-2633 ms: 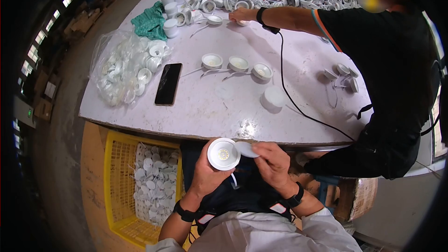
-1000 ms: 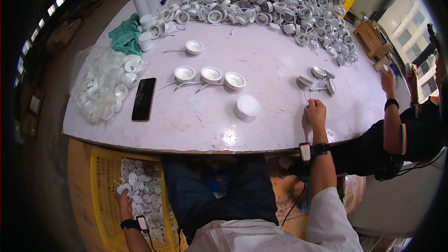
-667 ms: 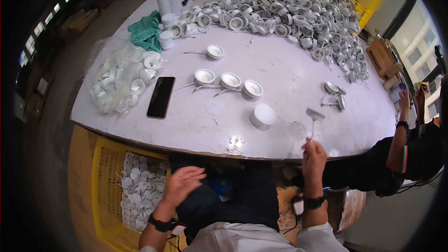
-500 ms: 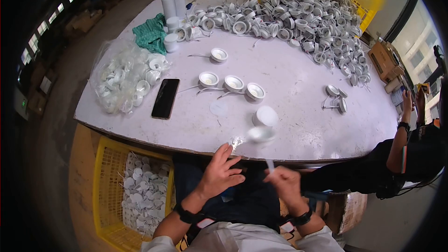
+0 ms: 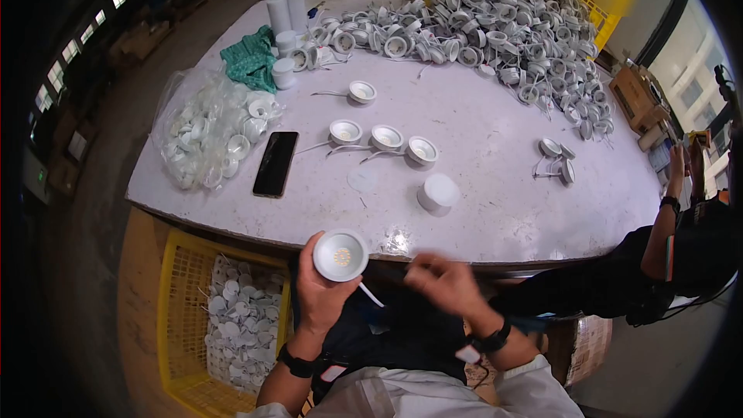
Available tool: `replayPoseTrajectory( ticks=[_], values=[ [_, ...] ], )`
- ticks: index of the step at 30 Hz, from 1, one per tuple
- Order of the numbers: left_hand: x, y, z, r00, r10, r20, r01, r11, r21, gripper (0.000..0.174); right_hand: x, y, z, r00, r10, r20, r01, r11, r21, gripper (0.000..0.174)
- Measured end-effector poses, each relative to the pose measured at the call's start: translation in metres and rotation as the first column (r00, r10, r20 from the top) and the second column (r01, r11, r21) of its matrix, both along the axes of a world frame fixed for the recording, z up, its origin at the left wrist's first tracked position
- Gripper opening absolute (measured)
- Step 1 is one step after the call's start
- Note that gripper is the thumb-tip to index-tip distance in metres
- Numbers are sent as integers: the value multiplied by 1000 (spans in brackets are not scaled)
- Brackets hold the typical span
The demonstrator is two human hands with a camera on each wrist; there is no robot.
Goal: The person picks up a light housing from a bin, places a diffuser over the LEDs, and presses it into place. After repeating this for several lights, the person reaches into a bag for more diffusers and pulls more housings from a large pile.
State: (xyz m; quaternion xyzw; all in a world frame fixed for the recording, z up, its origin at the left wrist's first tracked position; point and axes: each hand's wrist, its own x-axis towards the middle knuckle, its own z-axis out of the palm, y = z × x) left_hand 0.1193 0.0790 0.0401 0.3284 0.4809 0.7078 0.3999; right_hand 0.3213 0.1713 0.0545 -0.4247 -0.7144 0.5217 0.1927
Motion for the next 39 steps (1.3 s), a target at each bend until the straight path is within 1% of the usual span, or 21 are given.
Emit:
replayPoseTrajectory(
  ticks=[1, 2, 3, 4, 5, 7, 8, 12, 14, 15, 18, 23, 29, 32, 33, 34, 35, 36, 37, 38, 39],
  values=[
    [-3, -1, -2, 999, 21, 24, -22, 1000, 17, 78, 3, 20, -10, 960, -276, -38, 278, 942, 189, 36],
    [-3, -3, 2, 995, 1, 97, -3, 1000, 18, 77, 6, 47, -21, 889, -421, -181, 454, 864, 218, 38],
    [-1, -4, 3, 995, 0, 99, -2, 1000, 19, 77, 9, 67, -20, 852, -479, -214, 523, 800, 294, 39],
    [2, -5, 3, 987, -43, 153, 43, 999, -2, 77, 7, 82, -23, 797, -569, -200, 603, 754, 260, 38],
    [7, -7, 2, 975, -83, 207, 90, 996, -23, 77, 6, 95, -30, 798, -569, -200, 603, 754, 261, 38],
    [13, -8, -5, 975, -91, 201, 97, 995, -19, 77, 4, 112, -36, 802, -585, -123, 586, 810, -34, 35],
    [14, -8, -7, 970, -129, 205, 135, 991, -14, 76, 5, 116, -38, 835, -535, -126, 527, 844, -96, 31],
    [15, -10, -13, 967, -167, 194, 177, 984, -33, 74, 12, 110, -48, 840, -519, -158, 491, 851, -187, 25],
    [16, -9, -14, 969, -175, 175, 187, 981, -53, 75, 16, 99, -50, 763, -590, -265, 492, 795, -355, 20],
    [17, -9, -15, 965, -183, 187, 196, 979, -50, 75, 18, 90, -49, 760, -597, -256, 498, 789, -361, 20],
    [23, -6, -22, 958, -203, 204, 224, 971, -87, 78, 20, 58, -45, 659, -637, -401, 311, 716, -626, 8],
    [27, 1, -38, 960, -251, 125, 262, 961, -84, 78, 15, 20, -44, 684, -581, -441, 181, 721, -668, 11],
    [25, 1, -27, 936, -292, 195, 319, 939, -127, 77, 1, -1, -50, 682, -562, -469, 133, 725, -675, 19],
    [25, 0, -30, 924, -308, 227, 345, 928, -143, 76, -3, -11, -49, 780, -472, -411, 208, 815, -542, 17],
    [24, 0, -32, 921, -317, 225, 355, 922, -154, 76, -3, -16, -50, 873, -332, -357, 302, 943, -139, 19],
    [24, -1, -32, 924, -311, 223, 348, 924, -156, 76, -5, -20, -50, 944, -227, -238, 293, 910, 293, 22],
    [25, -1, -31, 920, -331, 209, 366, 916, -164, 73, -4, -19, -46, 945, -221, -240, 287, 913, 291, 22],
    [25, -1, -31, 915, -352, 195, 385, 907, -171, 70, -3, -16, -39, 981, -36, -193, 150, 771, 619, 26],
    [25, 0, -31, 917, -348, 193, 381, 909, -171, 70, -2, -13, -35, 989, 120, -83, 10, 508, 861, 31],
    [25, 0, -30, 920, -359, 160, 381, 912, -149, 70, -5, -14, -33, 984, 161, -70, -5, 425, 905, 39],
    [26, 0, -30, 921, -368, 126, 383, 915, -128, 70, -6, -15, -34, 984, 164, -70, -7, 426, 905, 39]
  ],
)
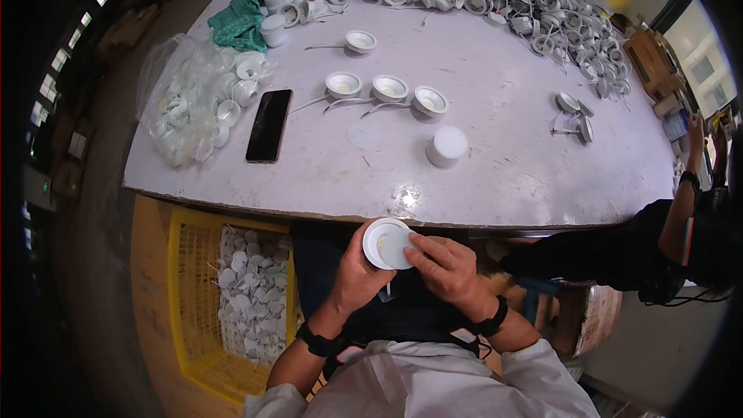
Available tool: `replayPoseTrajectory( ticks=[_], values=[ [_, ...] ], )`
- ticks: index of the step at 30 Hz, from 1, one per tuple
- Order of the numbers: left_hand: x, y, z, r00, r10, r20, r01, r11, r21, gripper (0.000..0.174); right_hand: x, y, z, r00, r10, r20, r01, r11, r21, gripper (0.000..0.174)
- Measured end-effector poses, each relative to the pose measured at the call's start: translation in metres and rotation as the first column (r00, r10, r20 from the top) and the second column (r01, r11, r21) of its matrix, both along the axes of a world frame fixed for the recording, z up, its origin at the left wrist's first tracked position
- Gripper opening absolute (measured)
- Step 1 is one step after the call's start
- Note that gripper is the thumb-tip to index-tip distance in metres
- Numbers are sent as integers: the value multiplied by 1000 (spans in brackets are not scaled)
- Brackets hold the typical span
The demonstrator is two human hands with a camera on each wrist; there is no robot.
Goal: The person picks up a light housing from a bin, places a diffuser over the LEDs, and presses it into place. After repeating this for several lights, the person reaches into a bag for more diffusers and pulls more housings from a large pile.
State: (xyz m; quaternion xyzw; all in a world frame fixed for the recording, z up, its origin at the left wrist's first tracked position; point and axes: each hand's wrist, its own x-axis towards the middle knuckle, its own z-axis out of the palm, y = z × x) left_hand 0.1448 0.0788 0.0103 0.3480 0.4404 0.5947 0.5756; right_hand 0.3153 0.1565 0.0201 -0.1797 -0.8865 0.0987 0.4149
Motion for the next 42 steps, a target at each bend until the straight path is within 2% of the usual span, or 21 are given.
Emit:
replayPoseTrajectory(
  ticks=[5, 7, 11, 16, 26, 28, 31, 35, 37, 38, 40, 42],
  values=[
    [0, -2, 4, 999, 5, -46, -4, 1000, 29, 70, -4, -8, 0, 998, 6, 59, -6, 1000, 9, 44],
    [0, -3, 6, 994, -41, 97, 31, 994, 102, 73, -5, -11, 2, 997, 14, 79, -14, 1000, -6, 46],
    [0, -4, 14, 998, -47, 35, 42, 990, 136, 66, -10, -14, 7, 996, 1, 89, 2, 999, -35, 49],
    [-2, -6, 12, 996, 3, -90, 1, 999, 50, 52, -12, -15, 5, 997, -13, 77, 13, 1000, -4, 47],
    [1, -3, 13, 990, 62, -130, -55, 997, 57, 50, -9, -13, 3, 994, 4, 110, -10, 999, 47, 45],
    [1, -4, 17, 988, 36, -147, -45, 997, -55, 50, -8, -12, 2, 992, 9, 124, -15, 999, 48, 45],
    [3, -3, 11, 992, 60, -111, -70, 994, -81, 49, -7, -10, 2, 991, 43, 125, -47, 998, 28, 44],
    [-2, -2, 10, 994, 8, -105, -21, 993, -120, 47, -5, -13, -2, 986, 52, 158, -54, 999, 7, 44],
    [-2, -2, 10, 995, 31, -96, -42, 993, -110, 44, -3, -13, -3, 983, 72, 169, -69, 997, -20, 45],
    [-1, -3, 2, 995, 89, 53, -85, 993, -82, 43, -4, -12, -2, 978, 85, 188, -82, 996, -26, 44],
    [-1, -5, -4, 976, 197, 95, -182, 972, -148, 39, -8, -12, 1, 970, 124, 210, -110, 991, -79, 44],
    [-7, -9, -12, 960, 273, -62, -280, 941, -189, 35, -15, -11, 3, 975, 184, 122, -167, 976, -138, 44]
  ],
)
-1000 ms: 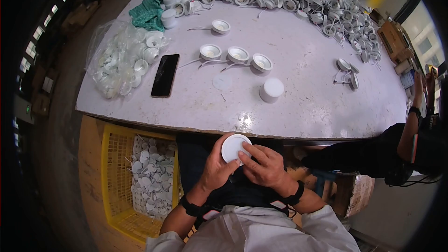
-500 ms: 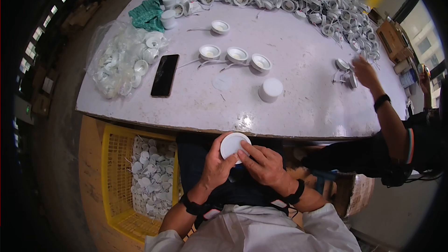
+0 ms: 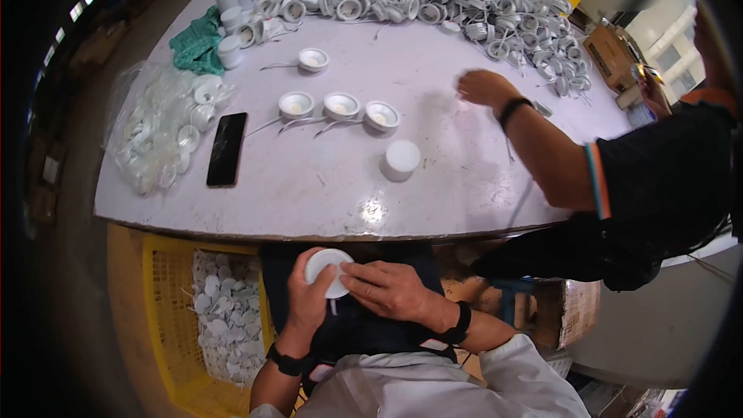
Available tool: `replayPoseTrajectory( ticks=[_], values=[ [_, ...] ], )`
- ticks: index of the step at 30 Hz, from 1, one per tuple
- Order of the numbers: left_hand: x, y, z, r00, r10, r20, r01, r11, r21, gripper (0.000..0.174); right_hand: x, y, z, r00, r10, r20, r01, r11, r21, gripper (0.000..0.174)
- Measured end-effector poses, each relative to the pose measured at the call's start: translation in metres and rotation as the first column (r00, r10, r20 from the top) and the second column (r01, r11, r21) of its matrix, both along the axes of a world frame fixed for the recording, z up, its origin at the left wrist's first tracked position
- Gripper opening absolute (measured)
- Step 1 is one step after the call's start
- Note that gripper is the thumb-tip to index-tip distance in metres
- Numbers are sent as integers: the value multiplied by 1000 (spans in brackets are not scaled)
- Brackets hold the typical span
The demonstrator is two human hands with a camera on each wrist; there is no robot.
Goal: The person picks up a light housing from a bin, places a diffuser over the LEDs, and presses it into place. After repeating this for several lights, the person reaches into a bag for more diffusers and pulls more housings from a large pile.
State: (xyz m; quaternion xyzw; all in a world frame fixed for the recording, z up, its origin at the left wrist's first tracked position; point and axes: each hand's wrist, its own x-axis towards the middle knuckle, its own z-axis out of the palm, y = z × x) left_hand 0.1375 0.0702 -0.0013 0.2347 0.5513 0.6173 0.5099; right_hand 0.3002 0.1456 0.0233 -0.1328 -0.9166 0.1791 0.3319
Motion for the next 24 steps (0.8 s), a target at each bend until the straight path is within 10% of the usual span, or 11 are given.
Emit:
replayPoseTrajectory(
  ticks=[6, 11, 13, 16, 20, 24],
  values=[
    [-108, -56, -21, 936, 350, 35, -345, 932, -107, 53, 60, 72, -7, 785, -616, -59, 586, 770, -252, 13],
    [-191, -127, -92, 793, 564, -231, -606, 770, -200, 49, 97, 150, -18, 540, -841, -11, 819, 529, -221, 28],
    [-215, -153, -125, 751, 611, -250, -659, 717, -229, 46, 103, 167, -23, 374, -927, 1, 896, 362, 258, 36],
    [-239, -195, -166, 778, 584, -232, -619, 649, -443, 50, 114, 193, -25, 70, -981, 181, 957, 118, 266, 36],
    [-258, -250, -203, 723, 644, -250, -647, 506, -571, 55, 143, 210, -28, -63, -936, 347, 940, 62, 337, 27],
    [-290, -302, -257, 608, 632, -480, -756, 277, -593, 56, 166, 214, -46, 116, -958, 263, 977, 157, 142, 24]
  ],
)
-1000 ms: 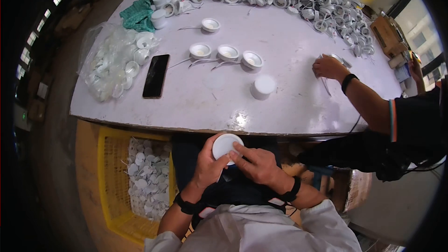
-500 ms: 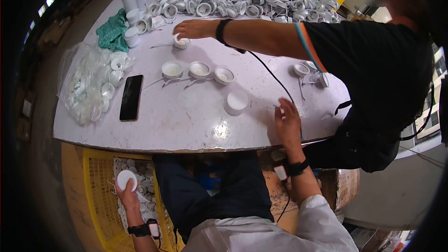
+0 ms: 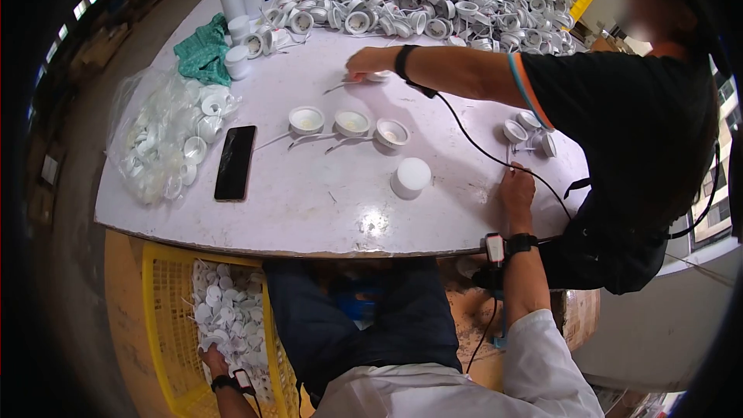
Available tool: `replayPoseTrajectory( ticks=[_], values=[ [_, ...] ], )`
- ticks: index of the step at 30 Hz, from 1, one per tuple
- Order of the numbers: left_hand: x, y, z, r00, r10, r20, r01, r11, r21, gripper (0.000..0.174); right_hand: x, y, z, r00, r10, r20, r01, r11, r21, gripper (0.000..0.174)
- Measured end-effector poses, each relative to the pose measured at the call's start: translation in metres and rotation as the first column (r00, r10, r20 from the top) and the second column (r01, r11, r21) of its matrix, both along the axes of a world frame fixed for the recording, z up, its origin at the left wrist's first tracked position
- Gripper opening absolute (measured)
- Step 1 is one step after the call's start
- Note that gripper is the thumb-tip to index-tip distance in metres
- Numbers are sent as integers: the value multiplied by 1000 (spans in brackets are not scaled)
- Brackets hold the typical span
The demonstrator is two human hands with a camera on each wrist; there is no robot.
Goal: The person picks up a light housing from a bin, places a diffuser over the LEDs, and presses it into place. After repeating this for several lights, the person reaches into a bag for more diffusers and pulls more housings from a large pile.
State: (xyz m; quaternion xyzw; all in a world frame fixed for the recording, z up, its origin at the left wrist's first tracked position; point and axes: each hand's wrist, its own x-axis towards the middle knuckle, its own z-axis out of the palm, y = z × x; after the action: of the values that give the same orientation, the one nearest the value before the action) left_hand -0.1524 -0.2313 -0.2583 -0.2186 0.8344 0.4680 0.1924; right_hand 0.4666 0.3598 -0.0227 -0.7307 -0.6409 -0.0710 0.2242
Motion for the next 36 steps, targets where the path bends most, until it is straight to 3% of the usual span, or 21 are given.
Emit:
replayPoseTrajectory(
  ticks=[4, 6, 8, 9, 12, 14, 16, 17, 18, 19, 20, 22, 26, 28, 29, 30, 32, 33, 34, 35, 36],
  values=[
    [-6, 1, -10, 987, 37, -156, -62, 986, -155, 46, -2, -36, 4, 979, 145, -141, -155, 986, -61, 23],
    [11, 41, 17, 997, -76, 29, 72, 990, 125, 43, -13, -68, 14, 977, 166, -136, -185, 973, -139, 23],
    [29, 89, 32, 987, -155, -34, 159, 958, 237, 36, -29, -105, 35, 982, 143, -126, -168, 962, -216, 23],
    [51, 119, 55, 965, -248, -78, 260, 915, 307, 35, -27, -120, 35, 954, 233, -190, -270, 941, -204, 22],
    [127, 197, 127, 806, -574, -145, 564, 671, 481, 28, -24, -158, 38, 891, 366, -270, -412, 901, -138, 22],
    [188, 242, 194, 568, -817, -98, 689, 407, 600, 23, -27, -181, 32, 861, 418, -288, -459, 884, -90, 21],
    [238, 267, 227, 311, -947, -87, 680, 157, 716, 27, -34, -205, 23, 682, 294, -669, -469, 878, -93, 20],
    [261, 278, 237, 244, -958, -148, 652, 49, 757, 31, -39, -214, 20, 680, 293, -672, -469, 879, -92, 20],
    [283, 287, 244, 180, -961, -210, 615, -57, 787, 37, -42, -223, 18, 569, 96, -817, -474, 850, -229, 21],
    [300, 298, 248, 140, -970, -198, 603, -76, 794, 47, -45, -231, 16, 434, -127, -892, -500, 789, -356, 21],
    [315, 308, 249, 100, -978, -184, 589, -91, 803, 59, -46, -236, 15, 431, -134, -893, -501, 787, -360, 21],
    [340, 325, 252, 85, -978, -192, 658, -90, 748, 73, -48, -245, 12, 263, -280, -923, -630, 675, -384, 23],
    [366, 339, 258, 146, -972, -186, 707, -29, 707, 80, -52, -260, 3, 228, -274, -934, -740, 575, -349, 20],
    [370, 343, 248, 262, -943, -207, 678, 27, 735, 81, -61, -263, 7, 215, -199, -956, -779, 555, -291, 19],
    [373, 343, 231, 325, -897, -301, 709, 20, 705, 77, -65, -265, 6, 223, -111, -968, -815, 524, -248, 19],
    [371, 343, 232, 328, -894, -305, 711, 21, 703, 77, -66, -266, 4, 227, -21, -974, -849, 486, -208, 20],
    [366, 343, 234, 325, -837, -441, 846, 48, 531, 74, -67, -261, 7, 223, -46, -974, -837, 503, -215, 20],
    [364, 342, 235, 412, -818, -402, 779, 87, 622, 67, -71, -251, 26, 322, 124, -939, -864, 444, -238, 22],
    [359, 341, 236, 417, -813, -407, 780, 89, 620, 67, -76, -239, 39, 396, 296, -869, -882, 388, -270, 25],
    [353, 338, 238, 464, -802, -377, 737, 114, 666, 66, -79, -221, 38, 363, 354, -862, -836, 532, -134, 32],
    [347, 335, 239, 506, -791, -344, 693, 136, 708, 64, -83, -201, 44, 401, 262, -878, -743, 654, -144, 29]
  ],
)
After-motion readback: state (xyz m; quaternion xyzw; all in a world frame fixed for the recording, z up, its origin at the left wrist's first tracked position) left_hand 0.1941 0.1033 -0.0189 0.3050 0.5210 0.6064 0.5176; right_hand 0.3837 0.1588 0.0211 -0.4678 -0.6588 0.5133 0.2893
